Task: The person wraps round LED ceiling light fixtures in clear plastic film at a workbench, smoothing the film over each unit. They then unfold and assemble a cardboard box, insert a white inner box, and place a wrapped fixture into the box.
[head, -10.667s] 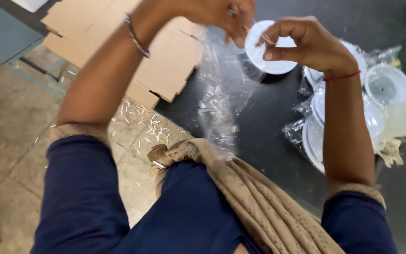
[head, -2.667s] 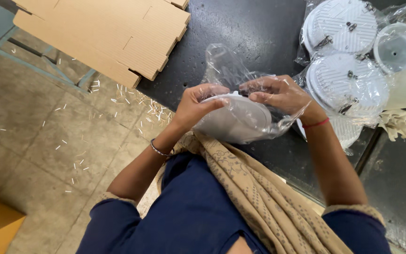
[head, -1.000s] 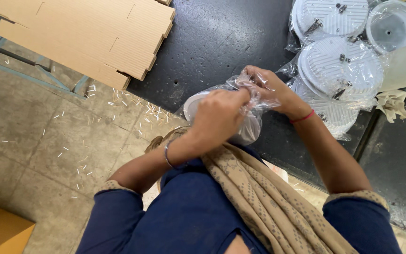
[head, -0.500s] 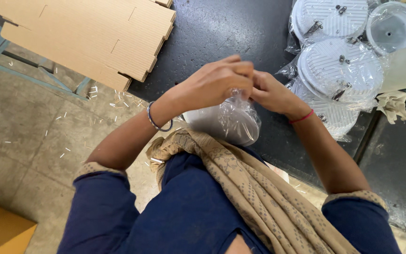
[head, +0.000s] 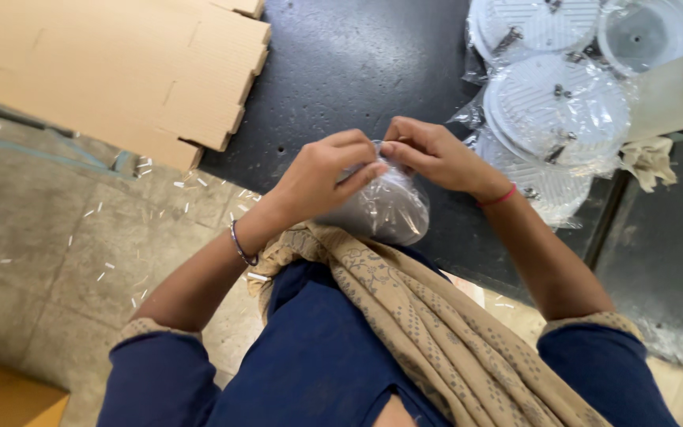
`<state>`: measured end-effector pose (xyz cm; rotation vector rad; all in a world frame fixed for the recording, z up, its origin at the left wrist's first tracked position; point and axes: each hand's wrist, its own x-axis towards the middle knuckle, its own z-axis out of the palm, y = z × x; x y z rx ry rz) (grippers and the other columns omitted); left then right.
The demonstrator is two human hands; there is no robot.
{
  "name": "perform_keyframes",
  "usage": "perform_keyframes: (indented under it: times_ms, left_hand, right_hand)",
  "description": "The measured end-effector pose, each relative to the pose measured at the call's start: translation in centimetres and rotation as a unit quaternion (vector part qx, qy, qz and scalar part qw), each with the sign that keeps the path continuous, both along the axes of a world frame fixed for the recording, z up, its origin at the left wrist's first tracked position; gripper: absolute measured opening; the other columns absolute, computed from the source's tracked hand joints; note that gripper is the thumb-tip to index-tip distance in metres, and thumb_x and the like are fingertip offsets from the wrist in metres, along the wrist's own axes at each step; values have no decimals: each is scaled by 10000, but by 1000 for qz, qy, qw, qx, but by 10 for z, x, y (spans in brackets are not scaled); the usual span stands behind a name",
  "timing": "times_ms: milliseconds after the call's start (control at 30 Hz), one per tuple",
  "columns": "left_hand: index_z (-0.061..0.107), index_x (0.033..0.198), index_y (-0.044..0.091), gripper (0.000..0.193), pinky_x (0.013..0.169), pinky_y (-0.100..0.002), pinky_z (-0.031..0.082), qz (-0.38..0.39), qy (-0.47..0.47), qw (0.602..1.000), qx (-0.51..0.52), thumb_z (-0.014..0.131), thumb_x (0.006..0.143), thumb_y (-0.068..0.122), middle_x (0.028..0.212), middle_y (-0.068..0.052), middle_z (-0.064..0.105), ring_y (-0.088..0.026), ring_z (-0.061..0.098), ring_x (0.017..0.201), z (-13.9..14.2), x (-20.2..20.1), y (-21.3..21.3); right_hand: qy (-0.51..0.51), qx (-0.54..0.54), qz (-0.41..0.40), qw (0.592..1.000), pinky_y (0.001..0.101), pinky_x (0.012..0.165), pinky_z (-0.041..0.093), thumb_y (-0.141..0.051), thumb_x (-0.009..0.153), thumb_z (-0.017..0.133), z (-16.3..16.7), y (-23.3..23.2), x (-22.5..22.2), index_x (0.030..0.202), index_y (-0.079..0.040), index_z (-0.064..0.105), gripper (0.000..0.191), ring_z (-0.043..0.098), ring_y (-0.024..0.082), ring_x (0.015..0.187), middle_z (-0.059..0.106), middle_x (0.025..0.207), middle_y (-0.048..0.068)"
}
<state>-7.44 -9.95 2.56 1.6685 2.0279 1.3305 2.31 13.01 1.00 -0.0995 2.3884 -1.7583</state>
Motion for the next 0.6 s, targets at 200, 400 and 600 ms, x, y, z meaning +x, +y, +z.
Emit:
perform_keyframes:
  times_ms: [200, 400, 600]
  left_hand:
    - [682, 967, 23, 200, 732, -228, 568, -6, -291, 951, -100, 774, 949, 200, 927, -16, 677, -77, 660, 830, -17, -20, 13]
    - [657, 1046, 25, 152, 814, -215, 570, -107, -530, 836, -94, 739, 935, 88, 967, -24, 708, -68, 678, 912, -36, -50, 15]
    - [662, 1109, -8, 187, 838, -257, 560, -56, -480, 872, -74, 717, 939, 47, 1061, -95, 698, -127, 662, 966, -73, -68, 34]
  right_hand:
    - [-3, 47, -20, 999, 255, 638, 434, -253, 1069, 587, 14, -5, 7, 1005, -23, 590, 239, 494, 59, 732, 545, 769, 16]
    - [53, 120, -18, 991, 307, 644, 494, -388, 979, 667, 18, -15, 13, 1068, -14, 547, 403, 580, 144, 727, 599, 808, 94]
    - [12, 179, -87, 980, 362, 643, 498, -450, 974, 678, -25, -9, 3, 1072, -43, 580, 429, 637, 204, 709, 668, 821, 113]
